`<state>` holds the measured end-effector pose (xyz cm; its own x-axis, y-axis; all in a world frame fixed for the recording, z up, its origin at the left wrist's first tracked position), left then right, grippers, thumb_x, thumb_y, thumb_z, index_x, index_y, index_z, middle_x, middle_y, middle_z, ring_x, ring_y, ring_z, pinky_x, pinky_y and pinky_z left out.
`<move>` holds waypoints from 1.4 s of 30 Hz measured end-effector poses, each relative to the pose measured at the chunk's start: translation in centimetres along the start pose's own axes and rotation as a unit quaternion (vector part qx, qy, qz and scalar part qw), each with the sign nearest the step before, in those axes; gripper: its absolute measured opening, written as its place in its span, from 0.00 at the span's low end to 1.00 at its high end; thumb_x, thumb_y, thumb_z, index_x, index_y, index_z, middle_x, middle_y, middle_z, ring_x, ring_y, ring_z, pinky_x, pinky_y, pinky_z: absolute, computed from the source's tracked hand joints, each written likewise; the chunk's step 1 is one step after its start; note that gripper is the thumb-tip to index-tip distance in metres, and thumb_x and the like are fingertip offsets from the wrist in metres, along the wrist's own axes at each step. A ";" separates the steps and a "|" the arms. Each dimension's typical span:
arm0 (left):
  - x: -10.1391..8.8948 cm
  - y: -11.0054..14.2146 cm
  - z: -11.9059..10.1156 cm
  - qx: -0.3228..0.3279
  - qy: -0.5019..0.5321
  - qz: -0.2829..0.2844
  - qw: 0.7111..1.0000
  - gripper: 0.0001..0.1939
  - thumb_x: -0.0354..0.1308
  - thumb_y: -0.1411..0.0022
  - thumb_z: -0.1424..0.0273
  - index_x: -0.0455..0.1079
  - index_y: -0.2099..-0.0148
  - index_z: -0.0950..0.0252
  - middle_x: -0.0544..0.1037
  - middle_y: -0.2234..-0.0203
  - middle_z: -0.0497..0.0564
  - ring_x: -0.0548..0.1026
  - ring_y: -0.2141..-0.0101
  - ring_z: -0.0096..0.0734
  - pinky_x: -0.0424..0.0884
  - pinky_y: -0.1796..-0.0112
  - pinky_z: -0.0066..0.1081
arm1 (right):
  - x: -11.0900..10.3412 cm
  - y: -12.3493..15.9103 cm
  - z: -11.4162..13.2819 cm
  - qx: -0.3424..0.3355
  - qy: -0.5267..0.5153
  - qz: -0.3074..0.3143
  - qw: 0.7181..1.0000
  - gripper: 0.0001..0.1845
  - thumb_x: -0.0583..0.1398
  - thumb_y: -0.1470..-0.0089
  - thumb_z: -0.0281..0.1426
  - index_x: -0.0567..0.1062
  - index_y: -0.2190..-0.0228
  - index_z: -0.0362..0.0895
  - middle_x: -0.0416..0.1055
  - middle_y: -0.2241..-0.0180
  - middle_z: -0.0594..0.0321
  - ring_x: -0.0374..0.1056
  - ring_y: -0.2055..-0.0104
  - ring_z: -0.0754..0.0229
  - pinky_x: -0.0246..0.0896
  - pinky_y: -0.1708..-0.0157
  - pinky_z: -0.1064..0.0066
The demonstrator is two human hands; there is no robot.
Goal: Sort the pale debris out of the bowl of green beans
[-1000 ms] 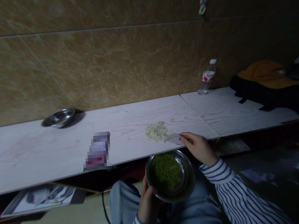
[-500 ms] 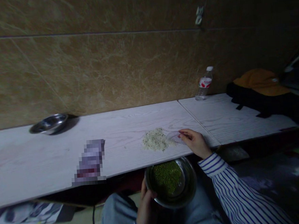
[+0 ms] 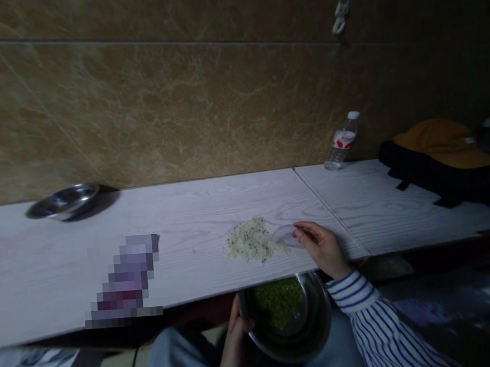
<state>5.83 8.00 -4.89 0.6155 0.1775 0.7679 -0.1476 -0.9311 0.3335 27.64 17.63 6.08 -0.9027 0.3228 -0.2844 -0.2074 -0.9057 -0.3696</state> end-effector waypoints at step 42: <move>1.5 1.9 -0.6 0.081 0.013 -0.112 0.990 0.30 0.59 0.49 0.72 0.69 0.42 0.56 0.78 0.50 0.53 0.71 0.45 0.52 0.67 0.47 0.48 | -0.6 1.5 0.3 0.030 -0.046 0.073 0.996 0.19 0.66 0.50 0.42 0.79 0.59 0.43 0.81 0.67 0.56 0.76 0.70 0.56 0.75 0.65 0.62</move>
<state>6.06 6.71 -2.76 0.5980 0.3919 0.6991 0.1176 -0.9058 0.4071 27.77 16.01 6.00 -0.9552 0.1632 -0.2470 -0.0921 -0.9568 -0.2758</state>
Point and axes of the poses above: each hand's wrist, its own y-axis away from the middle knuckle, its own x-axis out of the palm, z = x × y, the point moved 4 cm from there along -y, towards the middle knuckle
